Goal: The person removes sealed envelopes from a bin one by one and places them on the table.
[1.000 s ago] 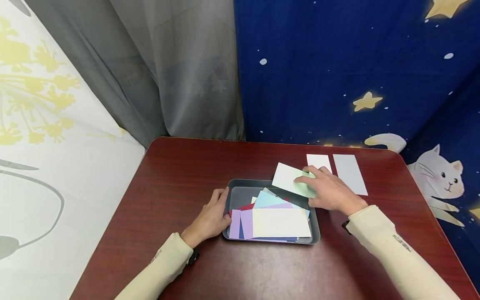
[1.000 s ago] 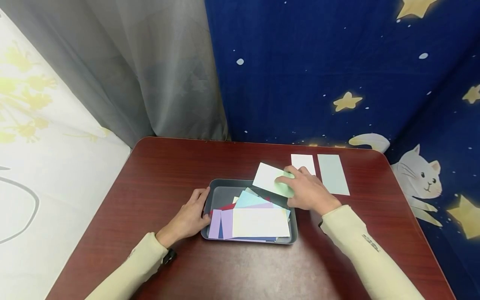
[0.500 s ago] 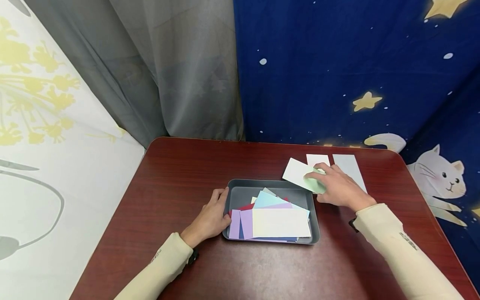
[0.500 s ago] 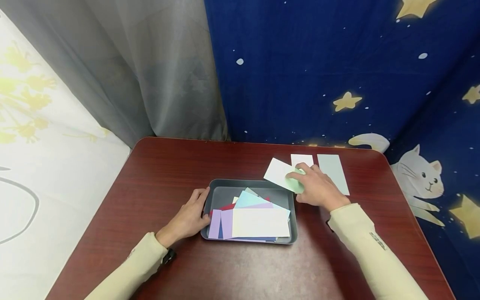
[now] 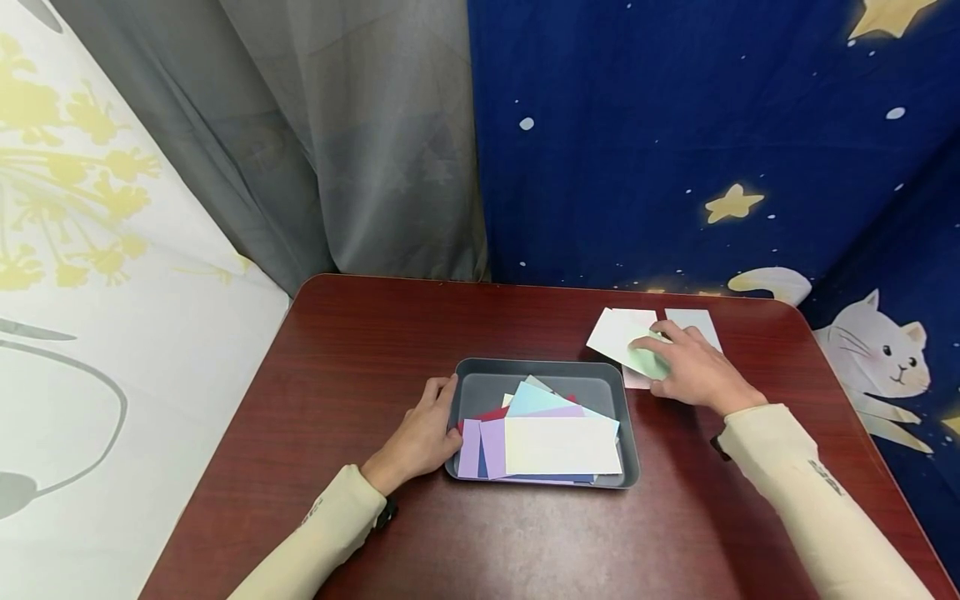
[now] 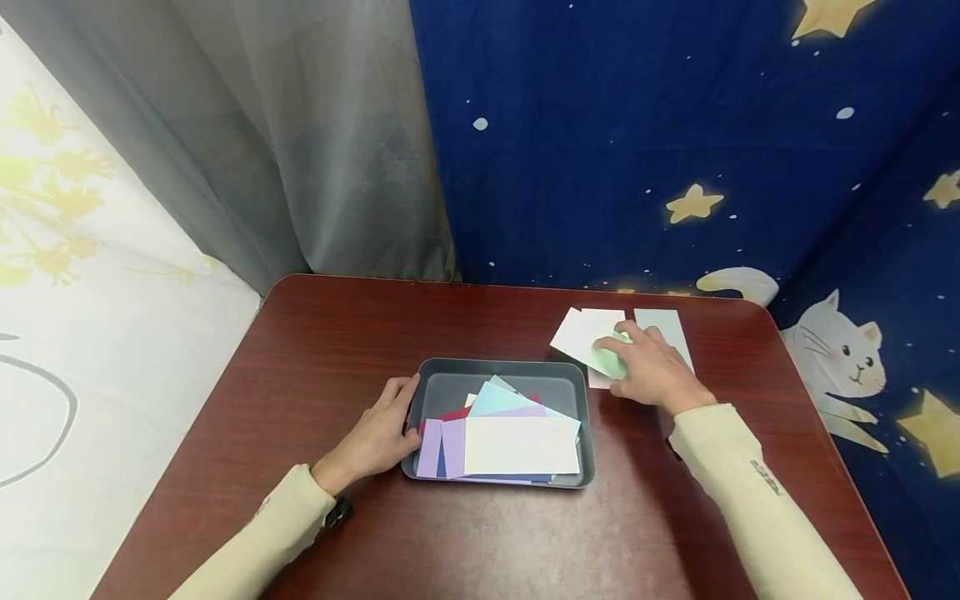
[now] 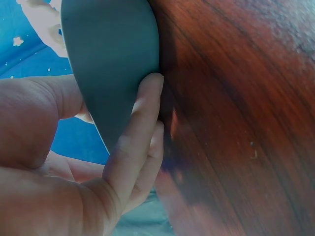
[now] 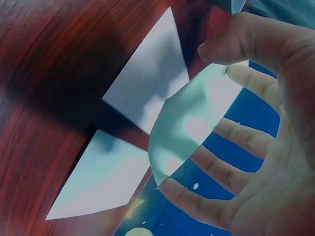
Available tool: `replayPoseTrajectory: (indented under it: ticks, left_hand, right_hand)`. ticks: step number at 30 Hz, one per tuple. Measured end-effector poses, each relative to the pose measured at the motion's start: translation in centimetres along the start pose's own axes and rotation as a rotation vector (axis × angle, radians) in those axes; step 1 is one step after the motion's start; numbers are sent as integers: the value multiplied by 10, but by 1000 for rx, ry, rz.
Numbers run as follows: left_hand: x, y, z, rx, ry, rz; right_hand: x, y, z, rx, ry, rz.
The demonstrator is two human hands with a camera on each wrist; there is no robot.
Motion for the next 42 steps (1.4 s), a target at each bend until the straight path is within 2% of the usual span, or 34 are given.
replayPoseTrajectory:
  ticks: [7, 22, 42]
  left_hand:
    - [0, 1, 0, -7, 1, -4]
    - [-1, 1, 0, 8, 16, -1]
    - [1, 0, -1, 5, 18, -4]
  right_hand:
    - [-1, 0, 19, -4, -21, 5]
    - [-10, -4, 53, 9, -127, -19]
    - [-34, 0, 103, 43, -271, 7]
Point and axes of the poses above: each hand's wrist, its own x-axis towards the middle knuckle, its own y-axis out of the back of the hand, z = x × y, the point moved 6 cm from there along x, towards the middle knuckle, and after that the axes turned 6 degrees about x, right-handed, at the moved point
